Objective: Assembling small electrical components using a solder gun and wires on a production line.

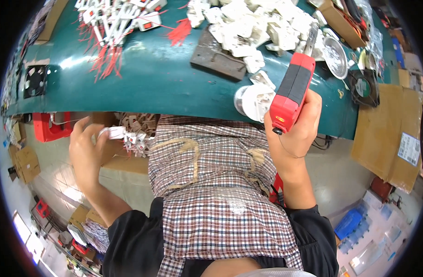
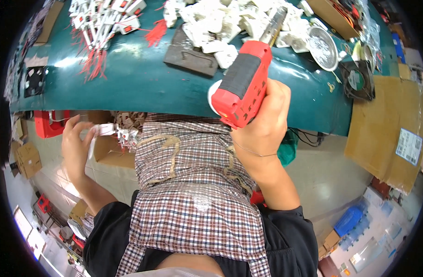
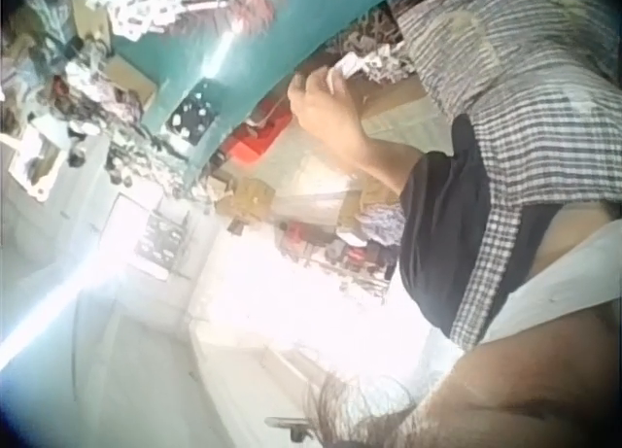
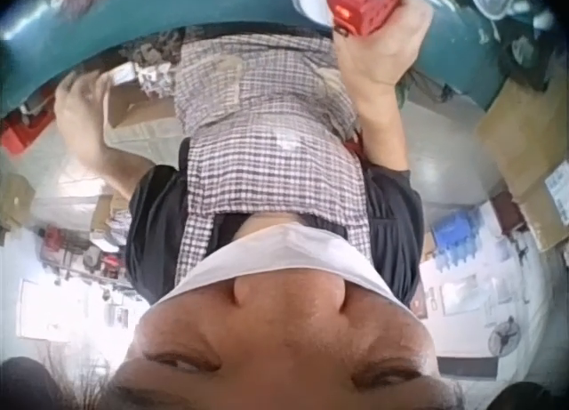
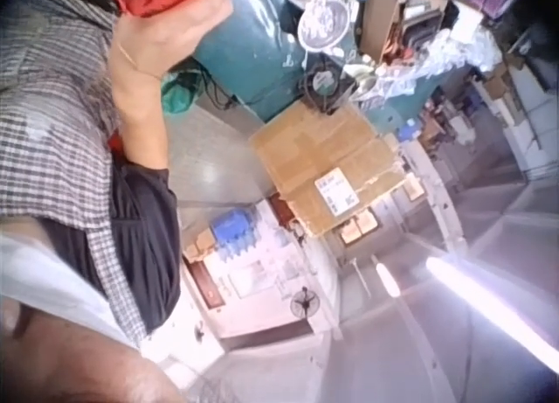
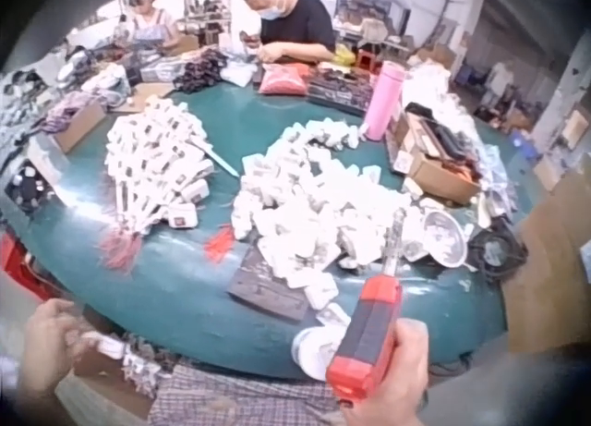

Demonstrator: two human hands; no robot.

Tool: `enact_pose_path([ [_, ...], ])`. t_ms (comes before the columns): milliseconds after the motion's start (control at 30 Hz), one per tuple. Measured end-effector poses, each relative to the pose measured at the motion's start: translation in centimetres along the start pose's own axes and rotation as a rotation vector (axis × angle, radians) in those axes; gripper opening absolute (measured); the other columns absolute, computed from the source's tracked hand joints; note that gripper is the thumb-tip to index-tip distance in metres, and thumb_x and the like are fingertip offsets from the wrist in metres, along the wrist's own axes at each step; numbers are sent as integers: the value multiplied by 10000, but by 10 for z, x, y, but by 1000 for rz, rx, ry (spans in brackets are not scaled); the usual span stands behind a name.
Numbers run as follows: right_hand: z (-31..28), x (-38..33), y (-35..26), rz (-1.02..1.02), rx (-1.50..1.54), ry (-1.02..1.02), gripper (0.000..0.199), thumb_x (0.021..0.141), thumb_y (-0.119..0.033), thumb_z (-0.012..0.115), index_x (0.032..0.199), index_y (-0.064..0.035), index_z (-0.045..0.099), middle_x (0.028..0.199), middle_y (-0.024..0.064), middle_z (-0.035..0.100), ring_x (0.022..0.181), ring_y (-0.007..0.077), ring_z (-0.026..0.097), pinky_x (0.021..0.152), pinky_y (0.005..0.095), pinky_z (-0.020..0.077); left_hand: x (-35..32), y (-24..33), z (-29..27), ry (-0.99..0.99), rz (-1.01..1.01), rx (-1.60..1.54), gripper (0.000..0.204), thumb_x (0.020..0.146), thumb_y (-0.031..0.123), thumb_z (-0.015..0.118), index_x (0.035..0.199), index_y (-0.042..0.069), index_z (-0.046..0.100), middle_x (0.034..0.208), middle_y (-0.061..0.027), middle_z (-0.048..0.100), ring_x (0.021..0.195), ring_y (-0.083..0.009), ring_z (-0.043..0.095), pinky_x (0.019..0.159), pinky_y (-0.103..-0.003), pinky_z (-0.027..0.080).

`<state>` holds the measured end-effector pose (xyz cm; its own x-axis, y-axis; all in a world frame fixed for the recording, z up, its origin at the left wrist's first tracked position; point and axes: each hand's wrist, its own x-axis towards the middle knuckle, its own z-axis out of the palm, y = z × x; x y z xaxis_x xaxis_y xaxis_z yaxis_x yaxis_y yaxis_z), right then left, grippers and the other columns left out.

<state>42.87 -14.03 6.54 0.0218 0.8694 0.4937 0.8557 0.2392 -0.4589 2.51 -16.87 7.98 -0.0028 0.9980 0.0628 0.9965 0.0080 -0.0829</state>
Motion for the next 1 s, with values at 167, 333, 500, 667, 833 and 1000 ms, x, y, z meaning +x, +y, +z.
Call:
enact_pose_path([
  [167, 13, -10, -3, 58, 9, 13, 693, 660, 60, 783, 1286, 35, 486, 1191, 223, 545, 1111, 409, 551, 951, 448, 469, 55, 50, 4, 39, -110, -541, 129, 905, 164, 731, 980, 59, 726, 1034, -128, 722, 899, -275, 715, 793, -379, 543],
  [333, 15, -15, -5, -7, 54, 60, 624, 694, 64, 782, 1258, 48, 515, 1202, 214, 557, 1120, 391, 551, 953, 449, 460, 135, 71, 35, 354, -133, -628, 149, 969, 203, 647, 1045, 103, 727, 929, -106, 734, 841, -269, 713, 733, -379, 533],
  [500, -1, -22, -9, 11, 111, 24, 465, 754, 58, 769, 1175, 64, 571, 1139, 200, 571, 1033, 334, 563, 861, 407, 495, 211, 68, 66, 426, -216, -668, 205, 950, 295, 666, 1064, 145, 746, 936, -92, 731, 862, -268, 703, 770, -396, 534],
  [667, -18, -35, -1, 155, 217, 54, 415, 773, 43, 764, 1148, 40, 587, 1141, 190, 557, 998, 289, 570, 746, 352, 526, 249, 56, 83, 391, -211, -471, 234, 915, 364, 703, 1037, 176, 771, 984, -68, 689, 938, -258, 666, 809, -397, 529],
  [833, -26, -35, 3, 255, 265, 81, 353, 804, 72, 735, 1124, 26, 594, 1141, 159, 543, 885, 179, 572, 680, 309, 522, 250, 50, 77, 810, -180, -664, 243, 909, 199, 749, 1068, 18, 715, 1008, -114, 716, 944, -240, 691, 845, -376, 539],
  [1000, -35, -41, 17, 211, 201, -7, 463, 939, 34, 634, 1363, 12, 449, 850, 31, 575, 654, 84, 524, 654, 232, 457, 208, 87, 4, 492, 12, -1464, 287, 946, 146, 718, 1143, -51, 652, 1083, -169, 740, 960, -207, 721, 858, -317, 557],
])
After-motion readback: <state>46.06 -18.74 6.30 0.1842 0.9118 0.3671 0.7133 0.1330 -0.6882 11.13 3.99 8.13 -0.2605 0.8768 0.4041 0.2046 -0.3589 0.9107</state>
